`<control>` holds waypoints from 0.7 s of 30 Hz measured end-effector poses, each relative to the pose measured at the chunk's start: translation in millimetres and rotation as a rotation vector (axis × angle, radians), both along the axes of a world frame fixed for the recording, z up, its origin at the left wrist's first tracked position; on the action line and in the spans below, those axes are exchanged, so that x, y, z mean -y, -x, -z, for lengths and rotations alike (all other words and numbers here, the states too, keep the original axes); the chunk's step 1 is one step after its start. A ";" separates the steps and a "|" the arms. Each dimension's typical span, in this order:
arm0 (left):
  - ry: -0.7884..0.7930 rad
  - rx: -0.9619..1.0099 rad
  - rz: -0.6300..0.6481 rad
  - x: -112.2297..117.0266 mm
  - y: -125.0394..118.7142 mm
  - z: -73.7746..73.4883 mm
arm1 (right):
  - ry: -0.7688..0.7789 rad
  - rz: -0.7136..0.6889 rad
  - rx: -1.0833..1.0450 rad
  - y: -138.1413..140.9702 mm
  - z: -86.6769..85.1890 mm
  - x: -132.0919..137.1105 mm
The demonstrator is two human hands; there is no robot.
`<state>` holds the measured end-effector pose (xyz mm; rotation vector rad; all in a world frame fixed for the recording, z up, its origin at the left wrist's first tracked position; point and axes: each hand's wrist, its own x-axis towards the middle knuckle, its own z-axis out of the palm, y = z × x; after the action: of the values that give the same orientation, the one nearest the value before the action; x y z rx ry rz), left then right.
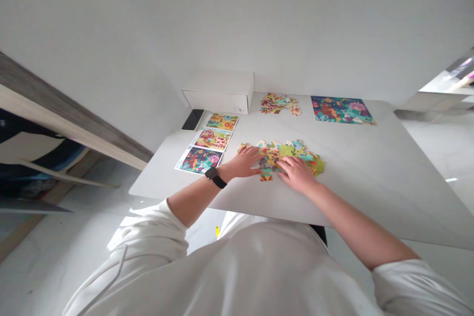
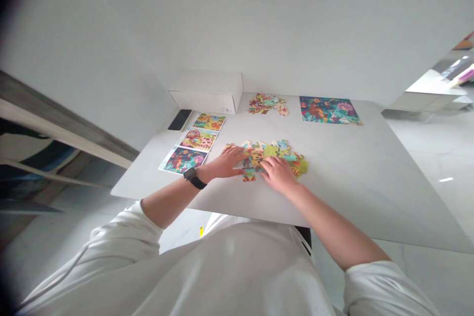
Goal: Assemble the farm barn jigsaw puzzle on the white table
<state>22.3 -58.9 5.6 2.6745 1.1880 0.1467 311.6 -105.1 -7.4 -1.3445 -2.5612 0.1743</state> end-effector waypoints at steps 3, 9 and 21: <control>0.015 0.047 0.038 -1.7 -4.0 1.3 | -0.009 0.108 0.023 -21.3 1.7 -0.5; 0.036 0.127 0.099 -5.6 -10.7 4.0 | -0.012 0.154 0.002 -32.0 7.4 2.4; -0.001 0.041 -0.042 15.9 -44.1 4.8 | 0.107 0.049 0.056 -14.0 -4.4 -18.1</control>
<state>66.5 -74.7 0.7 2.6356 1.2319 0.2077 325.7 -87.0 -3.0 -1.4687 -2.5955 0.2716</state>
